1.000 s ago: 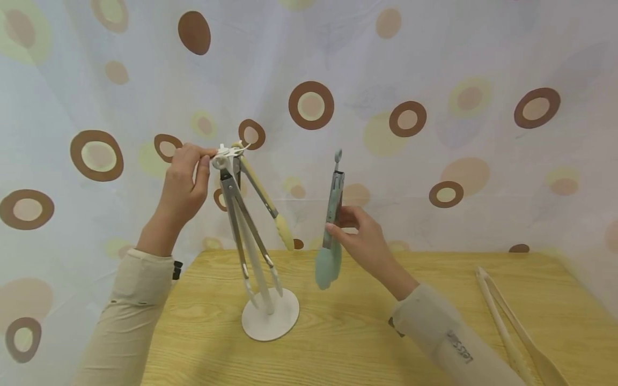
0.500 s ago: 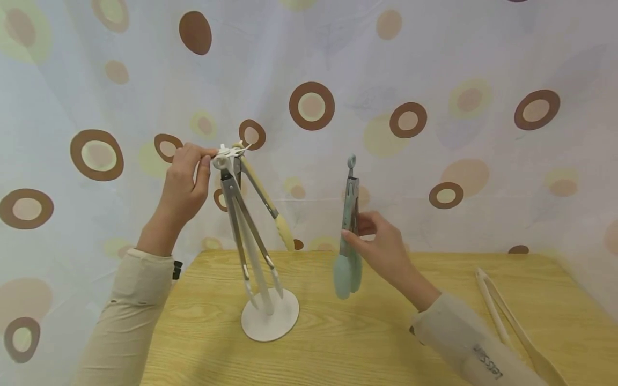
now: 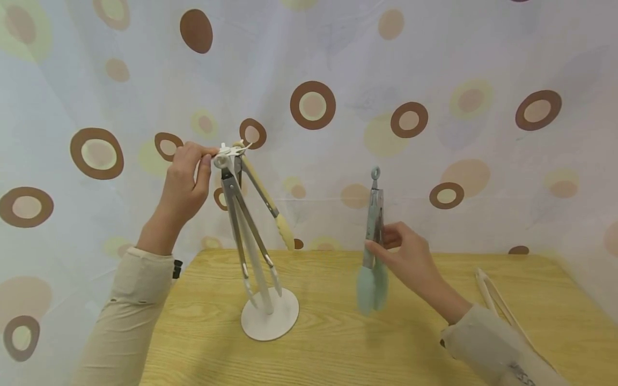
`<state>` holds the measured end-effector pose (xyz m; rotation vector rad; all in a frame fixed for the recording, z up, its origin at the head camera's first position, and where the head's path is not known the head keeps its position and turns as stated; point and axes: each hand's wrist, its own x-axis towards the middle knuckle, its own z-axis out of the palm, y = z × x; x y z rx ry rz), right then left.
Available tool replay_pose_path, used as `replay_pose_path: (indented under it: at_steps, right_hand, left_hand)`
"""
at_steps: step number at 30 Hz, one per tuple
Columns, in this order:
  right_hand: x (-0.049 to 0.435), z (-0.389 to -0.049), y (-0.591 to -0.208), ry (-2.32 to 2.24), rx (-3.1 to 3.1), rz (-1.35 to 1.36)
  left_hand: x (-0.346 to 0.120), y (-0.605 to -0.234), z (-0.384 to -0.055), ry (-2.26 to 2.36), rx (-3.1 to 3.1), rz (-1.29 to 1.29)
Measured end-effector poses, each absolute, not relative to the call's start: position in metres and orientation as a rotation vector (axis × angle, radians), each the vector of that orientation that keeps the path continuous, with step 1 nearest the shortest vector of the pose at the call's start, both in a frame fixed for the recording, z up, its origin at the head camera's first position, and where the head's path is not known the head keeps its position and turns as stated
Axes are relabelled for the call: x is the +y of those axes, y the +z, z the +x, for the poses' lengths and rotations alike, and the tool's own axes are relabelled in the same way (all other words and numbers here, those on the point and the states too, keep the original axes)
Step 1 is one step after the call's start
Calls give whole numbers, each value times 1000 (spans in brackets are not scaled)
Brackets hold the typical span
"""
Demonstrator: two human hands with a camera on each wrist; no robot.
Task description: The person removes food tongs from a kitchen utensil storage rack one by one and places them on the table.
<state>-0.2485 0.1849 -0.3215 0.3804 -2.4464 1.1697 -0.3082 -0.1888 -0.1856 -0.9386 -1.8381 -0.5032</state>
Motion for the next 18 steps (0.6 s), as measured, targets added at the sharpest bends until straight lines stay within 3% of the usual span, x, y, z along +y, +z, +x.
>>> replay_pose_path:
  at_steps: [18]
  right_hand:
    - [214,-244,-333,1137,-2566,294]
  left_hand:
    - [-189,-185,-308,-515,-1844,-936]
